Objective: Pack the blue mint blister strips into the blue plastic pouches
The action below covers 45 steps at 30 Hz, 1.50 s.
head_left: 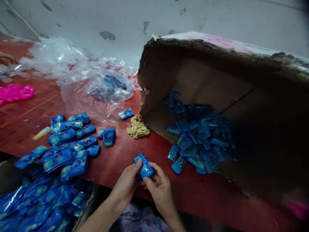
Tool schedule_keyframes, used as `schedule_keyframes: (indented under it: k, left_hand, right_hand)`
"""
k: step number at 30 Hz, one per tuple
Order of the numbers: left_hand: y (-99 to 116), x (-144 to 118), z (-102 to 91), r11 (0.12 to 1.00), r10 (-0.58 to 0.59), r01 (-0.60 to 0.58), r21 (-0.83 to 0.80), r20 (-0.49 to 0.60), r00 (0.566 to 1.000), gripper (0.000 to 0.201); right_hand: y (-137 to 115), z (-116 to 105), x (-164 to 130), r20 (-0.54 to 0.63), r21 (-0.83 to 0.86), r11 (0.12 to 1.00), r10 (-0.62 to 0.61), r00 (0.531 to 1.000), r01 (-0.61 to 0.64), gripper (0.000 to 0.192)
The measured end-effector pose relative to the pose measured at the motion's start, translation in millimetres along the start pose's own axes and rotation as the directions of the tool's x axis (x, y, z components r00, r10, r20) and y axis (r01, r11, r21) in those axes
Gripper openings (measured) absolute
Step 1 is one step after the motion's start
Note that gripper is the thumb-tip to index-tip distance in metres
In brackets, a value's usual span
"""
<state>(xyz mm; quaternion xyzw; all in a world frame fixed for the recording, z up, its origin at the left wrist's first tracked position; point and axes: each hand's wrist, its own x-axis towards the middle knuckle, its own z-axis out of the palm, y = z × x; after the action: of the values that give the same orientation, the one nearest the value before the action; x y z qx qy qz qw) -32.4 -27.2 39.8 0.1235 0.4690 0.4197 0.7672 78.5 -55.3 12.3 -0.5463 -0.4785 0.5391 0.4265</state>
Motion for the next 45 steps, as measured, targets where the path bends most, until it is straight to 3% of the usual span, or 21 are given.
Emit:
schedule_keyframes:
  k: [2, 4, 6, 8, 9, 12, 16, 20, 26, 29, 31, 34, 38, 42, 45]
  left_hand:
    - [0.3, 0.4, -2.4, 0.996, 0.021, -0.021, 0.091, -0.005, 1.0, 0.031]
    - [0.0, 0.3, -7.1, 0.964, 0.151, -0.124, 0.235, -0.102, 0.983, 0.028]
    - [-1.3, -0.8, -12.6, 0.868, 0.372, -0.267, 0.418, -0.192, 0.908, 0.027]
    - [-3.3, -2.4, -16.6, 0.715, 0.542, -0.364, 0.597, -0.143, 0.828, 0.02]
    - [-4.4, -2.9, -17.5, 0.636, 0.579, -0.386, 0.669, -0.083, 0.811, 0.015]
    - [-6.8, -1.8, -17.3, 0.494, 0.578, -0.383, 0.781, 0.033, 0.815, 0.008]
    - [-9.0, 3.2, -16.8, 0.482, 0.557, -0.377, 0.791, 0.055, 0.829, 0.009]
    - [-13.0, 5.0, -20.1, 0.358, 0.587, -0.417, 0.835, 0.146, 0.796, 0.008]
    - [-22.1, 8.6, -27.6, 0.003, 0.618, -0.441, 0.897, 0.345, 0.707, 0.013]
    - [-23.7, 11.8, -27.5, -0.232, 0.552, -0.379, 0.896, 0.441, 0.707, 0.018]
    - [-24.0, 13.6, -26.2, -0.337, 0.523, -0.338, 0.879, 0.473, 0.709, 0.019]
    - [-24.9, 15.3, -24.5, -0.395, 0.513, -0.333, 0.856, 0.506, 0.694, 0.02]
    - [-26.2, 16.0, -25.2, -0.41, 0.518, -0.375, 0.831, 0.551, 0.654, 0.021]
    - [-26.3, 15.6, -28.7, -0.399, 0.497, -0.458, 0.795, 0.607, 0.621, 0.02]
    - [-26.2, 15.1, -31.4, -0.404, 0.484, -0.47, 0.785, 0.619, 0.618, 0.02]
  right_hand:
    - [-1.2, -1.8, 0.5, -0.033, 0.006, 1.0, -0.025, 0.999, 0.025, 0.038]
    - [-5.1, -5.9, 1.0, -0.047, -0.066, 0.995, -0.074, 0.996, 0.071, 0.038]
    - [-9.0, -10.2, 1.9, -0.053, -0.178, 0.977, -0.126, 0.991, 0.115, 0.037]
    - [-9.7, -12.5, 3.4, -0.05, -0.289, 0.946, -0.171, 0.984, 0.15, 0.037]
    - [-8.4, -12.7, 4.3, -0.049, -0.331, 0.929, -0.194, 0.98, 0.168, 0.037]
    - [0.2, -10.4, 7.0, -0.04, -0.38, 0.902, -0.239, 0.97, 0.207, 0.037]
    - [10.8, -8.4, 8.3, -0.054, -0.351, 0.911, -0.251, 0.967, 0.217, 0.038]
    - [13.4, -9.0, 6.6, -0.055, -0.342, 0.915, -0.245, 0.968, 0.213, 0.04]
    - [15.0, -7.4, 4.8, -0.067, -0.353, 0.912, -0.248, 0.966, 0.21, 0.04]
    - [13.4, -7.8, 5.1, -0.061, -0.358, 0.906, -0.265, 0.962, 0.227, 0.042]
    - [11.7, -8.0, 5.1, -0.049, -0.358, 0.906, -0.261, 0.964, 0.227, 0.042]
    - [10.6, -7.2, 5.1, -0.052, -0.351, 0.909, -0.258, 0.965, 0.224, 0.041]
    - [10.1, -8.8, 6.6, -0.099, -0.338, 0.92, -0.245, 0.964, 0.199, 0.038]
    - [7.2, -20.0, 11.7, 0.057, -0.277, 0.94, -0.19, 0.98, 0.198, 0.042]
    - [5.9, -27.1, 15.2, 0.17, -0.158, 0.979, -0.102, 0.98, 0.129, 0.04]
